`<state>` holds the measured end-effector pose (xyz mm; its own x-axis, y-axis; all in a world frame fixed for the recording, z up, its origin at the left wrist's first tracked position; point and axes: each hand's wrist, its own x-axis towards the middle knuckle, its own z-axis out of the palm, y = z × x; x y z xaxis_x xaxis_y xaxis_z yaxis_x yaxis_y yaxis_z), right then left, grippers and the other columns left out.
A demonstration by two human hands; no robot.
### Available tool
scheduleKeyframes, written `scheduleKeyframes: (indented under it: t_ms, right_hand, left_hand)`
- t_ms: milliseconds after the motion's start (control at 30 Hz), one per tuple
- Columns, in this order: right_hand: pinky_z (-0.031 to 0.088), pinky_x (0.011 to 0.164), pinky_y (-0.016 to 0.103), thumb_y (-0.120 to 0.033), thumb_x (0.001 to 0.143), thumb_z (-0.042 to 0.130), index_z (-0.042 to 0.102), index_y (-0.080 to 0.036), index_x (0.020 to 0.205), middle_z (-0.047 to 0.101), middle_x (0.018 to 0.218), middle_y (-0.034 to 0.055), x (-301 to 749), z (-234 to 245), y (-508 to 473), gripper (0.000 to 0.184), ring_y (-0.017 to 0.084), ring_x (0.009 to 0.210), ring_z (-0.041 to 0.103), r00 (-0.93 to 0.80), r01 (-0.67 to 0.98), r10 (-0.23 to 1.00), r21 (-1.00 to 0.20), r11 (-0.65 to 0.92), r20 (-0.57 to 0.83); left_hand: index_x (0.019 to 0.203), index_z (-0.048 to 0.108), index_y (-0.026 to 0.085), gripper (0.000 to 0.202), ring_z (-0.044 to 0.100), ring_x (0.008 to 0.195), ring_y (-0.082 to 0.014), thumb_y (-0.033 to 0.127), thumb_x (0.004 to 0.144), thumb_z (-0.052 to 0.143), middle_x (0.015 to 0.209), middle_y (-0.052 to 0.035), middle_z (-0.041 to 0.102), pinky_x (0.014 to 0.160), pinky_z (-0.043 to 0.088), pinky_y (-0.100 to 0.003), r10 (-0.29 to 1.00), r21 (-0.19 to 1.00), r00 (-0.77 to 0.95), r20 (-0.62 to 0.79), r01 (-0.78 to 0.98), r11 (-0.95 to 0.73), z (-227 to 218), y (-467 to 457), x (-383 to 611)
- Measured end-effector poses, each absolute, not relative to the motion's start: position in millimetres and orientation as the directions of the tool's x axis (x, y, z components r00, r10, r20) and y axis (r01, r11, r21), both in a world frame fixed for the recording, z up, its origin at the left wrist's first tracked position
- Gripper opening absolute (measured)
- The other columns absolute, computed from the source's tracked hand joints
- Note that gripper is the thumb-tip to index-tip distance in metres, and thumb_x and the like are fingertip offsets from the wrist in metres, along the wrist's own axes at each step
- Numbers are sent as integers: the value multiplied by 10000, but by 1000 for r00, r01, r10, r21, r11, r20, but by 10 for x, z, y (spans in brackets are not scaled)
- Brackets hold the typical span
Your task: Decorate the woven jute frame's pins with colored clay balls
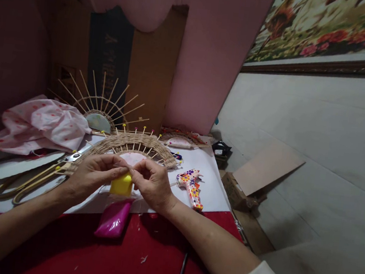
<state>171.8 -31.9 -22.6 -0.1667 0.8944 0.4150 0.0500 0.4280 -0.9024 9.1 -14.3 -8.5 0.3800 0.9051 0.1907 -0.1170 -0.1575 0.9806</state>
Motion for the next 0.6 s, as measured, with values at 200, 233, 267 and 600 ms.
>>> scheduleKeyframes:
  t_ms: [200,233,267,600]
  right_hand:
    - [376,355,170,-352,744,677,563,-168,692,542,521,-54,1781,-224,-250,223,51,401,479,-104,-25,910,-916,401,401]
    - [374,344,167,-352,740,680,566,-166,695,547,518,-53,1787,-228,-238,223,52,394,481,-106,-35,915,-921,388,389]
    - [374,334,164,-354,737,683,569,-164,700,556,519,-50,1790,-232,-227,225,53,390,489,-112,-45,920,-927,373,375]
    - [364,314,155,-355,732,689,560,-161,673,571,507,-44,1791,-241,-227,240,56,379,507,-121,-70,929,-937,343,350]
  left_hand:
    - [738,668,143,199,630,633,-144,318,680,741,700,-23,695,588,509,-238,947,980,274,169,-151,-132,-32,-140,76]
    - [730,668,139,202,630,636,-143,321,682,739,694,-23,695,596,508,-236,947,977,262,184,-152,-148,-32,-130,69]
    - [723,668,134,205,626,631,-140,320,679,742,684,-22,693,596,504,-230,947,975,253,197,-151,-162,-34,-120,63]
    - [743,677,135,192,624,635,-127,293,665,755,699,-20,693,590,497,-214,935,982,318,156,-154,-111,-31,-134,68]
